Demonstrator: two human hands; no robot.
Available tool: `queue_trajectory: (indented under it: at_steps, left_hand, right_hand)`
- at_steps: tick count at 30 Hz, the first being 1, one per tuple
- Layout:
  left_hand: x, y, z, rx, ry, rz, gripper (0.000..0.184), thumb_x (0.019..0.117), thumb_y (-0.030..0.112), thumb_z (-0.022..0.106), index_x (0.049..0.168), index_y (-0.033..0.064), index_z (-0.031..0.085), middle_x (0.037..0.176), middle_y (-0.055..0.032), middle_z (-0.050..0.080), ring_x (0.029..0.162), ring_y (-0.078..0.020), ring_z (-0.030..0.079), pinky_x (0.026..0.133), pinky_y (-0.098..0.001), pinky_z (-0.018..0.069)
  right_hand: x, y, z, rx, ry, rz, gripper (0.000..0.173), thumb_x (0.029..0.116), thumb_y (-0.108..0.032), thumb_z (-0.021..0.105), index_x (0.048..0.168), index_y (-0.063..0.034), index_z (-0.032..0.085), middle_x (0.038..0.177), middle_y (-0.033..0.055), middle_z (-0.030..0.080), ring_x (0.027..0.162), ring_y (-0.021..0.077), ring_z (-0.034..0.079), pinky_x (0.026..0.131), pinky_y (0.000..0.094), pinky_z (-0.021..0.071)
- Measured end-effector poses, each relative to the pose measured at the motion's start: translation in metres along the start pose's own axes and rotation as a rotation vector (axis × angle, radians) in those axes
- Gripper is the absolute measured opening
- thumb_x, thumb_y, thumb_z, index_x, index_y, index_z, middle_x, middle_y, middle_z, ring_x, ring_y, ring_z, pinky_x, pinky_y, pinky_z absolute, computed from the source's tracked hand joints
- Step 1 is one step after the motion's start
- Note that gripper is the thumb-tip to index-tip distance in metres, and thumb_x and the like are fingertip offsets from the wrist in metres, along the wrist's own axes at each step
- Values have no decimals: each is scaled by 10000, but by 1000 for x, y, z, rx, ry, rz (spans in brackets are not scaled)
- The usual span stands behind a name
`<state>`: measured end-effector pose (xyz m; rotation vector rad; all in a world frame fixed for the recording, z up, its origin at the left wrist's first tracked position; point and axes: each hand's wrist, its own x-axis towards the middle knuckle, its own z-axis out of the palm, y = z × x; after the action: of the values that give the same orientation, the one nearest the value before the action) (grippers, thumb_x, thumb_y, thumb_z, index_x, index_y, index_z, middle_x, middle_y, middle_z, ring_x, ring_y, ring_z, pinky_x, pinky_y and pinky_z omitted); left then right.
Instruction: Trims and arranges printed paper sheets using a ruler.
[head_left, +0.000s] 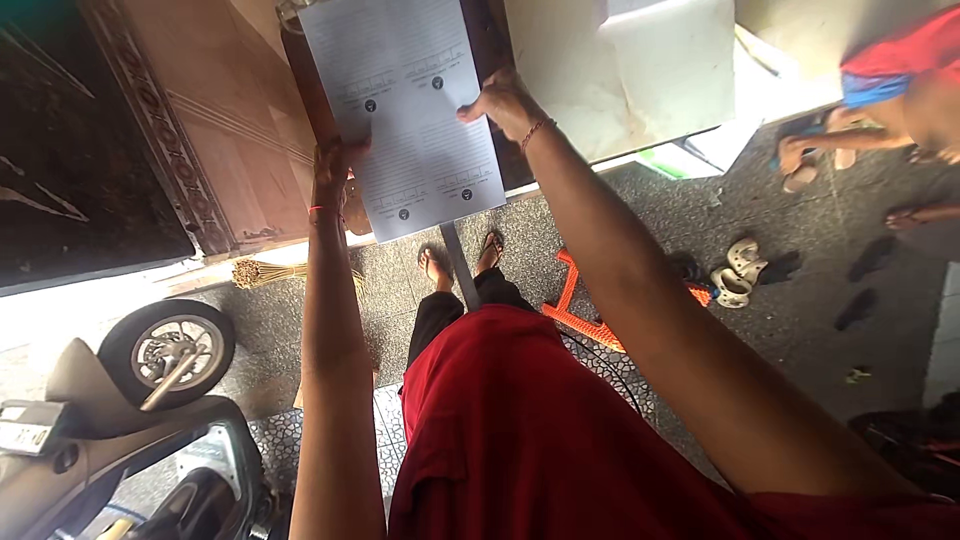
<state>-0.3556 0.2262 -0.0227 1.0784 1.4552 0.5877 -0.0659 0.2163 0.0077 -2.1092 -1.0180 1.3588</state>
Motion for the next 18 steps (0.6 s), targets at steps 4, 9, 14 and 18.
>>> queue_trajectory:
  at_steps: [4, 9, 14, 18]
  left_hand:
    - [1, -2, -1, 1, -8, 0, 197, 917, 199, 698, 1046, 49, 686, 919, -10, 698, 813, -63, 668, 746, -280, 572]
    - [4, -2, -3, -3, -20, 12, 164, 921, 192, 689, 1020, 61, 688, 893, 10, 700, 799, -48, 671, 738, -266, 573]
    - [3, 0, -2, 22, -13, 3, 191, 920, 205, 689, 1040, 55, 681, 898, 5, 689, 788, -39, 657, 721, -254, 563]
    - [4, -2, -2, 58, 1, -16, 258, 923, 234, 707, 1089, 39, 681, 960, -34, 695, 840, -76, 656, 766, -295, 560]
  right_hand:
    - [0, 0, 0, -28, -4, 7, 522, 744, -122, 862, 1165, 61, 614, 1174, 224, 633, 1094, 313, 621, 922, 496, 527]
    - [1, 2, 0, -17, -6, 2, 515, 736, -129, 864, 1146, 57, 615, 1159, 219, 634, 1079, 307, 623, 902, 493, 532]
    - [1, 4, 0, 5, 2, -8, 518, 734, -127, 866, 1147, 52, 610, 1150, 218, 634, 1059, 301, 627, 889, 482, 535]
    - [-1, 6, 0, 33, 2, -22, 486, 749, -124, 854, 1136, 61, 624, 1163, 227, 628, 1089, 312, 609, 913, 496, 518]
